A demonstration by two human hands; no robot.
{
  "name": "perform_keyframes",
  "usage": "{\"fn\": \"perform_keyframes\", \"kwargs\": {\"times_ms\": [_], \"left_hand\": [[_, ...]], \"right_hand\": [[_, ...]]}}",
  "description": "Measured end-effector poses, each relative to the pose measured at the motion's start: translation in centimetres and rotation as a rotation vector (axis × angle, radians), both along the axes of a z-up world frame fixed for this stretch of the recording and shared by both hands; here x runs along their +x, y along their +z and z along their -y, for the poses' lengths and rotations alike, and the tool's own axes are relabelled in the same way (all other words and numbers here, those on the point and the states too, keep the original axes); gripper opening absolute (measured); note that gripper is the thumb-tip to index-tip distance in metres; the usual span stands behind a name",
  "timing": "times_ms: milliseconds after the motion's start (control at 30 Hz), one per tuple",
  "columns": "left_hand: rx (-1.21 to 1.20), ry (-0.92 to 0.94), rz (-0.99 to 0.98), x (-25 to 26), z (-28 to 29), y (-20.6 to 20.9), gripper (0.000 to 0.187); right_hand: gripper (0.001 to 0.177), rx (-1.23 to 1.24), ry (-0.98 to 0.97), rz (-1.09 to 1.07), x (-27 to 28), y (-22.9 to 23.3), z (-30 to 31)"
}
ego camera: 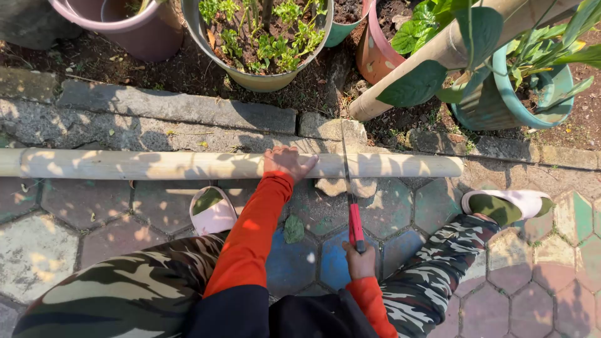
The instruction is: Sawing a bamboo pole using a hand saw.
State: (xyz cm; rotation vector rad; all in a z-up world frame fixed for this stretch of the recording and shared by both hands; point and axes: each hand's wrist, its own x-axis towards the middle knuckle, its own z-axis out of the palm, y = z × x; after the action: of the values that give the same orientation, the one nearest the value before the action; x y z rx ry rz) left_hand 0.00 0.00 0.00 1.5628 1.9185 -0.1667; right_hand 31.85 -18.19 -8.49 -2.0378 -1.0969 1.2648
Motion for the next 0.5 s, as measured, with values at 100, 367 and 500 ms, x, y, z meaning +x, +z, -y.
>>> {"fn": "perform_keyframes", "kwargs": {"times_ms": [100, 367, 500], "left_hand": [[-0.007, -0.021, -0.024, -0.2, -0.3, -0.1, 0.086], [-0.134, -0.034, 0.008, -0.7, -0.9, 1.7, 0.086], [-0.117, -0.053, 0.004, -0.1, -0.4, 0.6, 0.087]], "right_hand": [[0.015, 0.040, 0.021, -0.018, -5.8, 2.4, -10.1], [0.020, 0.010, -0.035, -0.023, -0.3, 0.2, -0.8], [0.017, -0.025, -0.023, -0.011, 0.3, -0.2, -1.4]]}}
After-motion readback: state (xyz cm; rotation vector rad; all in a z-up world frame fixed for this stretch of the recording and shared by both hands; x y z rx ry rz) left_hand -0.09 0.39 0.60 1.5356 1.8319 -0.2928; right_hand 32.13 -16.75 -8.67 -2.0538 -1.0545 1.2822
